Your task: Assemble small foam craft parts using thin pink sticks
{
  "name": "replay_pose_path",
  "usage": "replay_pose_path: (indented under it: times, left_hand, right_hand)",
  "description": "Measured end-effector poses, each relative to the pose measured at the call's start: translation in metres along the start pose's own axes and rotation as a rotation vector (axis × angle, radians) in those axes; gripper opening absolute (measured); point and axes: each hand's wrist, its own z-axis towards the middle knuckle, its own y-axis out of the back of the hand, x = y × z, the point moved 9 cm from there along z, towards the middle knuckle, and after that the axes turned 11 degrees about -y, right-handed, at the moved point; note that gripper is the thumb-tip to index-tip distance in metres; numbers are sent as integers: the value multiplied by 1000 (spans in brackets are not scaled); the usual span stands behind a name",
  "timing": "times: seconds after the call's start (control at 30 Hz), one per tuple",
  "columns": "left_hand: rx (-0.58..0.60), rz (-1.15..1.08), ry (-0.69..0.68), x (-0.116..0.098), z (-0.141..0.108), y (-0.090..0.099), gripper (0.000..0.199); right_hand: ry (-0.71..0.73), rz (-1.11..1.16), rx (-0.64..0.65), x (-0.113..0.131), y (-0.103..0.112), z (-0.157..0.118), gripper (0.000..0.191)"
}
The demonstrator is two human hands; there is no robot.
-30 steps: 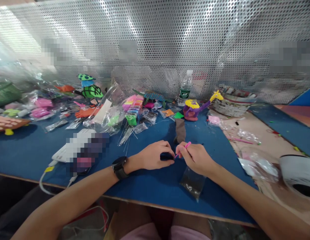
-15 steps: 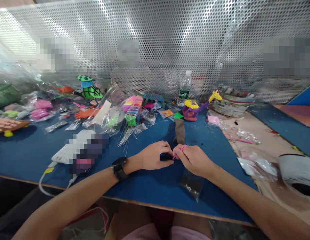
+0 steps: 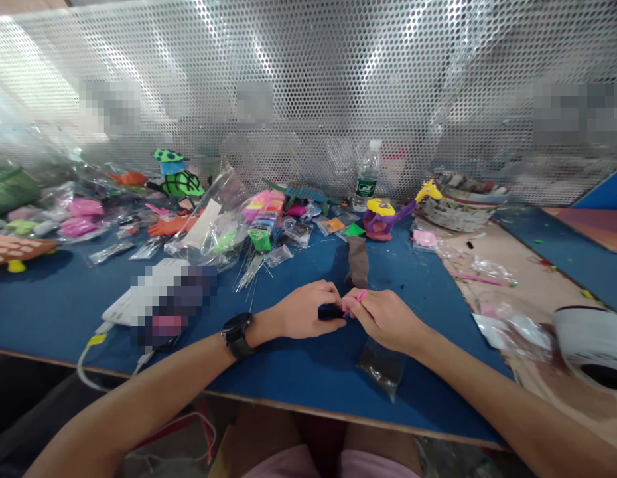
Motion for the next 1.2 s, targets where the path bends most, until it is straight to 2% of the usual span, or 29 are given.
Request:
replay_pose_path:
  times: [0.23,0.57,1.2]
  left_hand:
    - [-3,11,-6,-1,0,1,22]
    - [-4,-13,-22,-4,1,2,20]
    - [9,-8,-14,-4,1,1,21]
  right_hand:
    - [21,-2,-10,1,-1,0,49]
    - [60,28,-106,3,9,-3,44]
    - [38,-59,-49,0,1,-3,50]
